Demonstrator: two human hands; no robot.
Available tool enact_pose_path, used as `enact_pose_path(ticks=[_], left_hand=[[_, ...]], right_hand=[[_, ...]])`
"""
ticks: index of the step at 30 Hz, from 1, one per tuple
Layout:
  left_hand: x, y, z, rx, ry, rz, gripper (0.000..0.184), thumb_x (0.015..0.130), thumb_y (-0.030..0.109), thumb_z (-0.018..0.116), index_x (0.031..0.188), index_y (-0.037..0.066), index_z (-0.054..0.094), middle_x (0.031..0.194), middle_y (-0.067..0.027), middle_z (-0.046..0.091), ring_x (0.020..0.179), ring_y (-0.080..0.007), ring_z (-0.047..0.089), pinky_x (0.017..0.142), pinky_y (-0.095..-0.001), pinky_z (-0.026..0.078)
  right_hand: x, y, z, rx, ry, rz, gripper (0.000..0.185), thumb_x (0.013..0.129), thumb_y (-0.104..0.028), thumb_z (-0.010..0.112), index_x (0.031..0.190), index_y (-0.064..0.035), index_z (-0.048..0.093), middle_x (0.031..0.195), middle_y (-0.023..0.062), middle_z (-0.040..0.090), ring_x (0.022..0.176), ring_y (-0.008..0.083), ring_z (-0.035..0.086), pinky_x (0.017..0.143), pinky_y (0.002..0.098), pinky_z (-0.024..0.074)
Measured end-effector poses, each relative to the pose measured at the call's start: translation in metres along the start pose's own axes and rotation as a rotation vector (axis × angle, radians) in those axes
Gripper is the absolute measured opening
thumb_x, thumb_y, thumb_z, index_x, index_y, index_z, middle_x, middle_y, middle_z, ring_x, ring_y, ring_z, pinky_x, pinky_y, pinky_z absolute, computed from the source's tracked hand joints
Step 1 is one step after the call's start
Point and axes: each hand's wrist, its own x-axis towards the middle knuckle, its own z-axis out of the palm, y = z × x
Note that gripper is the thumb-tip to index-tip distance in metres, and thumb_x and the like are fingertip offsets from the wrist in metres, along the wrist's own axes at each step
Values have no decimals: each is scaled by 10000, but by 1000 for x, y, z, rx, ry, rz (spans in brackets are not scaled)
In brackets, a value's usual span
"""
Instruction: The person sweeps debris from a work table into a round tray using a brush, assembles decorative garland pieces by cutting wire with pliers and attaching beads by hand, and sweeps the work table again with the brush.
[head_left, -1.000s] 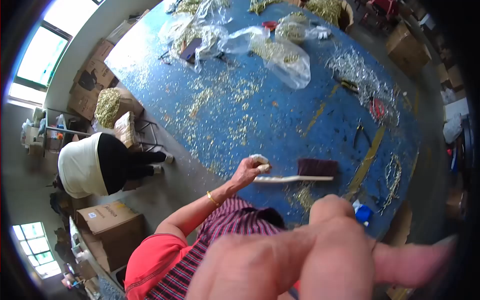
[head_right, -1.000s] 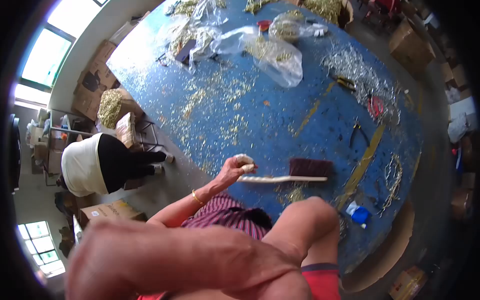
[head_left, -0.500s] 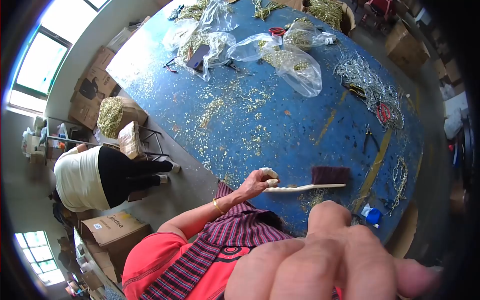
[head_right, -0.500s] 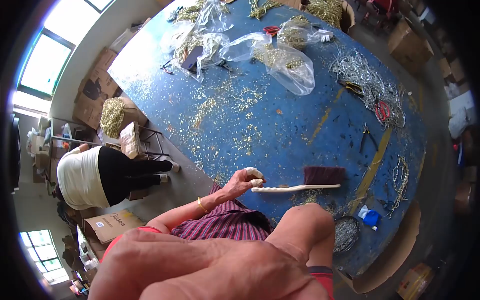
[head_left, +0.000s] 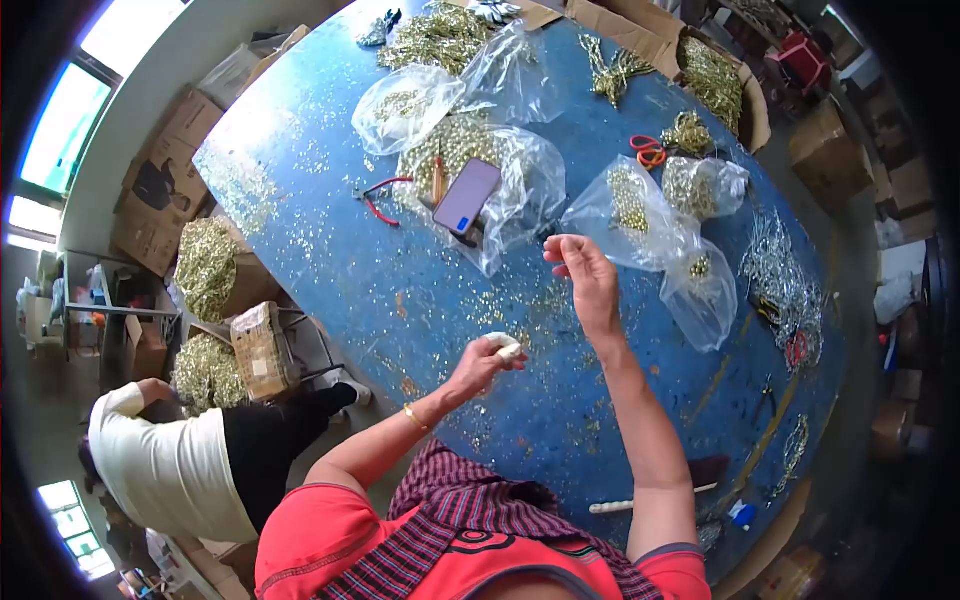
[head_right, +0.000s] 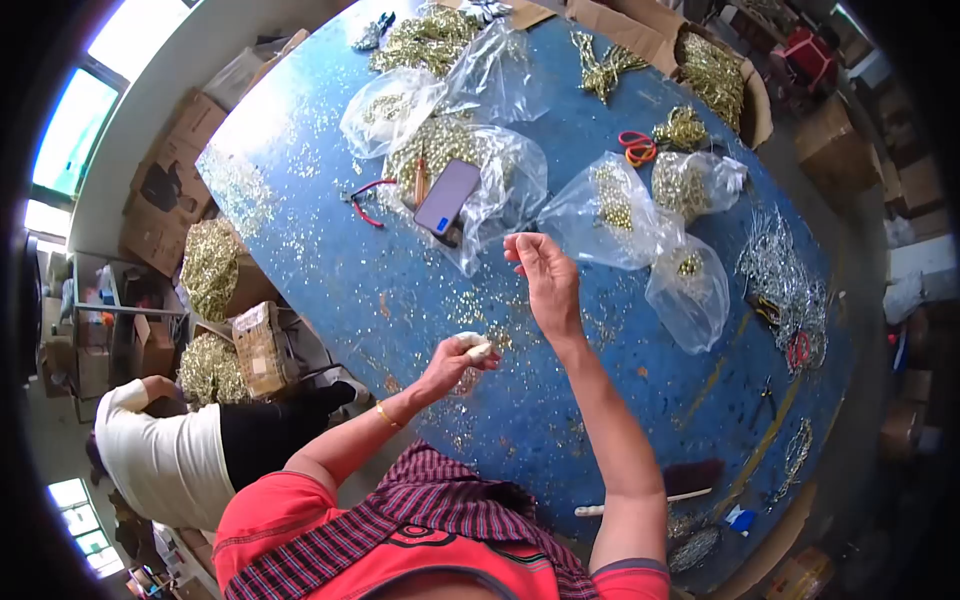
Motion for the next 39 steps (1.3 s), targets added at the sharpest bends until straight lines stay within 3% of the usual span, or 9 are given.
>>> enact_pose_path(ticks=[14,18,20,25,26,31,33,37,39], left_hand=[[15,-14,-87,-194,189,-75,140,883,127,535,936,2,571,932,-114,638,833,-170,617,767,-308,502],[19,15,-105,-155,278,-18,116,872,104,548,935,10,576,928,-116,638,834,-173,617,764,-305,499],[35,61,-116,-15,376,210,111,869,86,539,921,-1,583,927,-114,640,835,-180,616,774,-308,493],[116,219,-113,657,354,900,167,836,67,526,989,29,581,900,-115,645,794,-231,616,697,-328,463],[145,233,-112,787,340,855,156,833,75,517,969,27,577,851,-140,636,756,-277,613,662,-355,463],[272,225,-175,1296,369,393,107,751,72,501,839,40,554,771,-188,614,682,-367,595,604,-446,453],[301,206,-199,1367,401,712,93,734,71,500,800,41,558,750,-182,611,703,-365,595,602,-441,457],[332,211,-194,1704,495,468,131,807,121,486,815,44,592,687,-164,592,657,-339,580,611,-434,456],[344,184,-231,1570,553,1510,140,827,94,444,891,22,545,742,-181,566,621,-321,518,602,-404,445]], right_hand=[[380,139,-26,-1092,614,-246,678,692,-517,660,1182,-71,516,1157,129,572,1072,296,529,883,368,416],[412,149,-10,-730,191,-36,548,670,-453,688,1116,-154,581,926,50,665,948,232,604,821,367,437],[380,141,37,-901,273,-537,112,748,-271,650,825,-195,677,818,-16,662,814,199,610,805,441,407],[278,119,112,-1210,-125,-804,153,818,-229,553,945,-227,640,922,-5,624,919,162,559,1036,536,162],[269,137,118,-735,-164,-679,192,818,-205,541,996,-224,609,930,1,614,930,167,557,1037,540,152],[234,91,96,-1297,-180,-669,168,808,-95,492,898,-166,615,824,32,579,881,171,582,1007,574,200],[229,95,88,-1267,-106,-788,140,778,-81,496,800,-149,617,767,17,566,848,165,591,1008,575,218],[217,94,94,-1144,-156,-745,180,807,-96,474,878,-149,631,913,90,570,986,217,553,1030,575,171],[184,97,90,-1020,-66,-704,204,811,-103,462,933,-97,626,1045,116,559,1034,232,525,1009,562,210]])
